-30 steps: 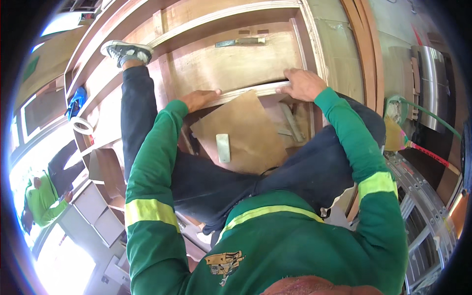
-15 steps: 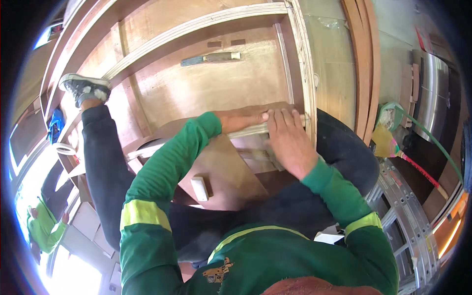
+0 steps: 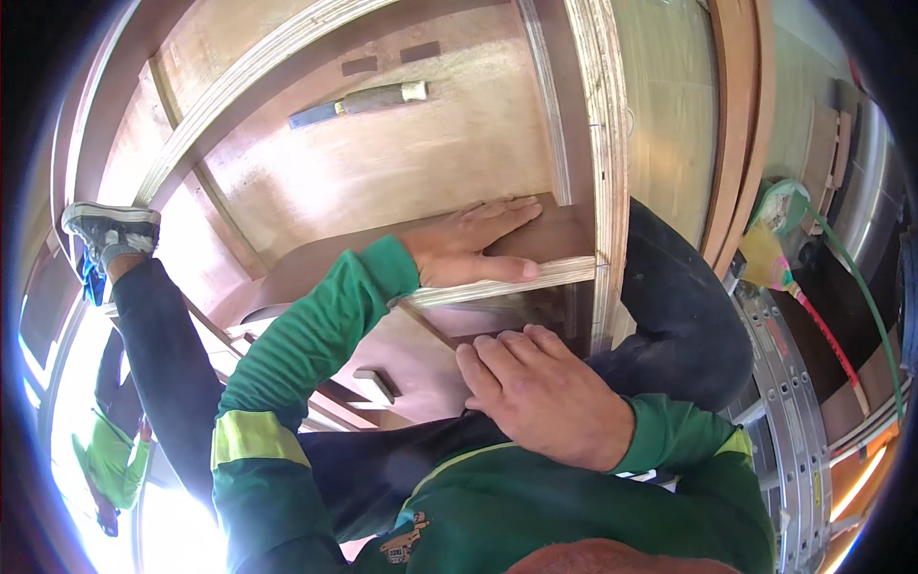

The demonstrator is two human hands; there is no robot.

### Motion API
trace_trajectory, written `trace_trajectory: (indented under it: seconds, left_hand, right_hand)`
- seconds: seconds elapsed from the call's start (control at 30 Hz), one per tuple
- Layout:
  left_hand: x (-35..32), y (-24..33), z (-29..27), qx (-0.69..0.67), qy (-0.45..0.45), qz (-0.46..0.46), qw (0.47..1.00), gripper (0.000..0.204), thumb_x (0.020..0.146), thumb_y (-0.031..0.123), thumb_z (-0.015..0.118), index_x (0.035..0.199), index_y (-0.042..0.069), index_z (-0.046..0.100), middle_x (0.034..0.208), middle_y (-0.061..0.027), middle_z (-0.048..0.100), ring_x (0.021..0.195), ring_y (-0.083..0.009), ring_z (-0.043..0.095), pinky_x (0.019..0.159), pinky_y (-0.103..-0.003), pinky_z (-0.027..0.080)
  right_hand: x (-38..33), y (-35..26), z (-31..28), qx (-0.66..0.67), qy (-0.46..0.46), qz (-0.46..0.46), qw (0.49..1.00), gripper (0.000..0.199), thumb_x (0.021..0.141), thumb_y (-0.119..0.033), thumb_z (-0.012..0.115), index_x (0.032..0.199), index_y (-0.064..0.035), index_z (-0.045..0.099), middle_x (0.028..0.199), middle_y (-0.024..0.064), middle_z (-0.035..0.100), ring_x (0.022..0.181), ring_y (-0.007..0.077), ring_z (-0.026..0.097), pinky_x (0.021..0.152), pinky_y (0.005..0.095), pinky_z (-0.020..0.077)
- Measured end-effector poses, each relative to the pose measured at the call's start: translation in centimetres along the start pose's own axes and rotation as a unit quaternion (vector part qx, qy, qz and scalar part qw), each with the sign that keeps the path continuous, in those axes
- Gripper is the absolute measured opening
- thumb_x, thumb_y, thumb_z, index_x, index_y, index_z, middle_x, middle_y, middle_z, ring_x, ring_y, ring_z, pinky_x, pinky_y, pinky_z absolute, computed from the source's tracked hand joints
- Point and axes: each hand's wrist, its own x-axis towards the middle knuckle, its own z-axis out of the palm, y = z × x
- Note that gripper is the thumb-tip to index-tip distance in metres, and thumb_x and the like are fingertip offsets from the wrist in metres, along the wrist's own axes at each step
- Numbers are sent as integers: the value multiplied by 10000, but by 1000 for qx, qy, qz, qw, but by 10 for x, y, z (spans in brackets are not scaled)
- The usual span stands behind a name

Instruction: The person positions curved wooden panels onto a frame and uses a wooden block to press a panel into place before applying adhesive to other pieces.

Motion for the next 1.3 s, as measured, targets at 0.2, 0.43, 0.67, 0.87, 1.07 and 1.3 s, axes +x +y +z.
trace_trajectory:
  seconds: [0.2,0.43,0.67,0.87,1.07,1.3]
  left_hand:
    - [7,-2,1,6,3,11,1000,1013,914,690,516,1568,-31,238,1635,-247,212,1542,-342,144,1258,-404,95]
    - [7,-3,3,-2,25,20,999,932,906,548,585,1565,-19,250,1622,-251,238,1527,-348,197,1252,-404,146]
    - [13,-24,9,-38,73,98,992,675,874,333,638,1369,-27,354,1478,-266,361,1446,-368,328,1221,-433,235]
    - [15,-31,12,-55,85,123,987,554,886,256,612,1302,-4,356,1423,-267,375,1391,-379,372,1181,-457,283]
    - [19,-26,12,-67,114,120,984,545,891,306,637,1273,-1,398,1380,-282,408,1315,-399,437,1135,-456,341]
    - [-64,9,-5,76,72,-178,978,910,916,699,481,1442,-40,409,1412,-334,479,1352,-431,458,1163,-453,339]
  right_hand:
    - [6,11,-4,-22,170,-1,985,349,873,-193,537,1111,50,617,1042,157,596,1112,310,587,1041,461,460]
    - [11,19,1,-5,114,-4,993,476,853,-274,715,1174,51,580,1238,197,549,1245,373,537,1084,519,427]
    - [17,31,5,-6,149,82,985,451,881,-229,588,1210,80,581,1259,233,564,1275,375,514,1103,516,416]
    - [29,46,17,-52,131,73,987,497,914,-243,554,1285,87,532,1253,229,565,1230,348,563,1100,500,415]
    - [36,62,26,-93,71,140,983,664,851,-323,717,1341,59,484,1225,212,583,1141,343,579,989,450,450]
    - [51,61,19,-90,74,148,982,554,922,-397,639,1251,42,560,1120,183,627,1085,342,603,937,470,454]
